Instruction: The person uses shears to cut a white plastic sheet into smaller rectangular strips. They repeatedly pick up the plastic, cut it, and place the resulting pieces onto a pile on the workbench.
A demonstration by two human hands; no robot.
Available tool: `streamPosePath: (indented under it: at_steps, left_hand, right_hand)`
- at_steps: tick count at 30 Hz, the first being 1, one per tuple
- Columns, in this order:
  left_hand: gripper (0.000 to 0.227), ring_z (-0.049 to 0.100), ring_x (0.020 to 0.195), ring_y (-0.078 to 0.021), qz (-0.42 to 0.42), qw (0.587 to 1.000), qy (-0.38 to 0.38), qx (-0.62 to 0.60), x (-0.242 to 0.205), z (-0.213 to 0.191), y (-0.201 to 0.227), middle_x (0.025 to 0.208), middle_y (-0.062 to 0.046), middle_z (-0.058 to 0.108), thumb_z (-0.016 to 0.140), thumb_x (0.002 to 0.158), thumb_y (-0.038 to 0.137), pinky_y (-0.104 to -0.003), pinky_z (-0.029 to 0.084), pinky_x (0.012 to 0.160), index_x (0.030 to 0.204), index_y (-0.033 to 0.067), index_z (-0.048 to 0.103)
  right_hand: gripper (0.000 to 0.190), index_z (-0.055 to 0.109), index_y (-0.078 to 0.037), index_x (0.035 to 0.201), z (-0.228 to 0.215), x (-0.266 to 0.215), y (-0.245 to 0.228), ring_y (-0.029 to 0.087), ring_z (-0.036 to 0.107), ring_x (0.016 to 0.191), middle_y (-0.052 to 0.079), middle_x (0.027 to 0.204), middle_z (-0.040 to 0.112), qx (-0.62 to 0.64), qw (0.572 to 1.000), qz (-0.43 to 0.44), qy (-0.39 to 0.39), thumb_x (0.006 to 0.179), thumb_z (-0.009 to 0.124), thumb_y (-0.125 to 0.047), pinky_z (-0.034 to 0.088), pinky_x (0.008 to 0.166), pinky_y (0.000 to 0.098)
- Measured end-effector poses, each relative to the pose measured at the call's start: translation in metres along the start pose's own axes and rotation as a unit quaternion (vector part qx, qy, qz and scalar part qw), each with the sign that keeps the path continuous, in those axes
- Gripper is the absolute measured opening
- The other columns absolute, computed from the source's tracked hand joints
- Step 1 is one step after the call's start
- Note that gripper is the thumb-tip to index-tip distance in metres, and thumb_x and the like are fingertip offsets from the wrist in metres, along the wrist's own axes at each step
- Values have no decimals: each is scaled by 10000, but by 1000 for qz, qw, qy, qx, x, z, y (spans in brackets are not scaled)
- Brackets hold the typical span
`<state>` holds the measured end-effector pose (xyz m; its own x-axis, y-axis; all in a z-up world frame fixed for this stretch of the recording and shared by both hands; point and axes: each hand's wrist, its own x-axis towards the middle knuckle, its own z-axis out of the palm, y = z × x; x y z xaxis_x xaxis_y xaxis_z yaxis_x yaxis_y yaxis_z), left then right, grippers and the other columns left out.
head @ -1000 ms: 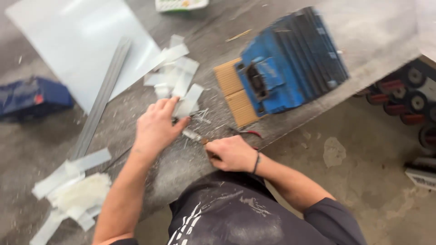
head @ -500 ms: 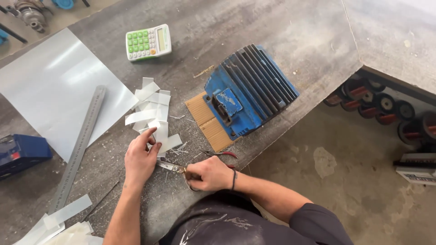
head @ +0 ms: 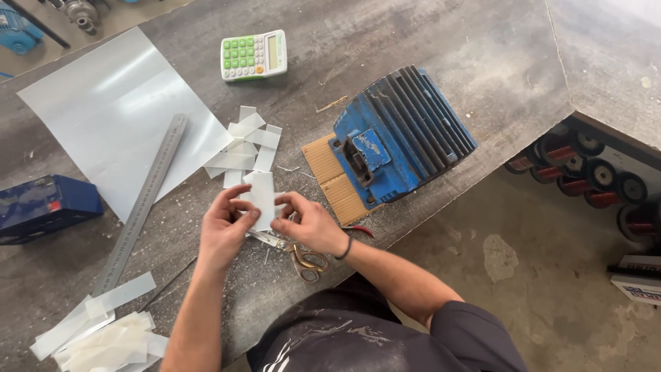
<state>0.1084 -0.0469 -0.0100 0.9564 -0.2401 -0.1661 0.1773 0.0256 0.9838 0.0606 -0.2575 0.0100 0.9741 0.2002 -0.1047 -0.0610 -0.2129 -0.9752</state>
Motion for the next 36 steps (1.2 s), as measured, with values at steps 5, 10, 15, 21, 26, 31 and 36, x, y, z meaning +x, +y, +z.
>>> streamPosePath:
  at_steps: [5, 10, 15, 21, 26, 31, 36]
  left_hand:
    - [479, 576, 811, -62, 51, 999, -2, -18, -11, 8, -5, 925, -10, 657, 744, 901, 27, -212, 474, 708, 1362, 27, 615]
    - [227, 623, 800, -81, 7, 994, -17, -107, -23, 10, -47, 930, -12, 706, 675, 979, 77, -241, 521, 701, 1188, -11, 682]
    - [189, 621, 796, -74, 20, 994, 3, -106, -40, 15, -47, 920, -16, 704, 694, 975, 68, -236, 518, 703, 1139, -25, 691]
    - [203, 609, 781, -57, 18, 996, 0, -85, -53, 17, -44, 898, -10, 701, 720, 942, 52, -224, 508, 700, 1131, -21, 695]
    - [165, 629, 773, -59, -5, 996, -6, -88, -55, 25, -42, 882, -10, 721, 725, 938, 73, -224, 517, 689, 1067, -28, 713]
    - [115, 521, 656, -41, 46, 992, 77, 84, -62, 17, -20, 721, 19, 636, 745, 954, 103, -223, 424, 570, 983, -6, 723]
    - [109, 571, 626, -51, 60, 981, 56, 174, -75, 8, -1, 691, -8, 672, 772, 917, 116, -244, 464, 566, 965, 25, 734]
  right_hand:
    - [290, 685, 1, 1169, 20, 18, 19, 58, 603, 748, 20, 864, 699, 83, 996, -38, 7, 982, 727, -218, 509, 630, 262]
    - [210, 680, -6, 1120, 20, 12, 12, 50, 700, 837, 26, 911, 768, 44, 995, -78, 45, 1011, 688, -185, 582, 713, 253]
    - [226, 687, 6, 1093, 25, 5, 19, 52, 679, 818, 53, 884, 765, 38, 992, -84, 83, 992, 701, -195, 571, 702, 261]
    - [200, 678, 4, 1035, 33, -4, 24, 40, 649, 775, 45, 836, 753, 70, 989, -72, 111, 996, 712, -189, 546, 658, 250]
    - [186, 664, -2, 1025, 33, -9, 28, 41, 630, 797, 24, 847, 735, 108, 982, -91, 128, 1018, 711, -183, 528, 669, 248]
    - [172, 633, -21, 1143, 18, -4, 16, 57, 629, 854, 8, 964, 694, 216, 972, -75, 57, 984, 676, -74, 529, 727, 237]
    - [140, 634, 13, 1145, 4, -6, 21, 78, 648, 915, 32, 1012, 706, 204, 974, -100, 25, 1016, 686, -3, 545, 801, 255]
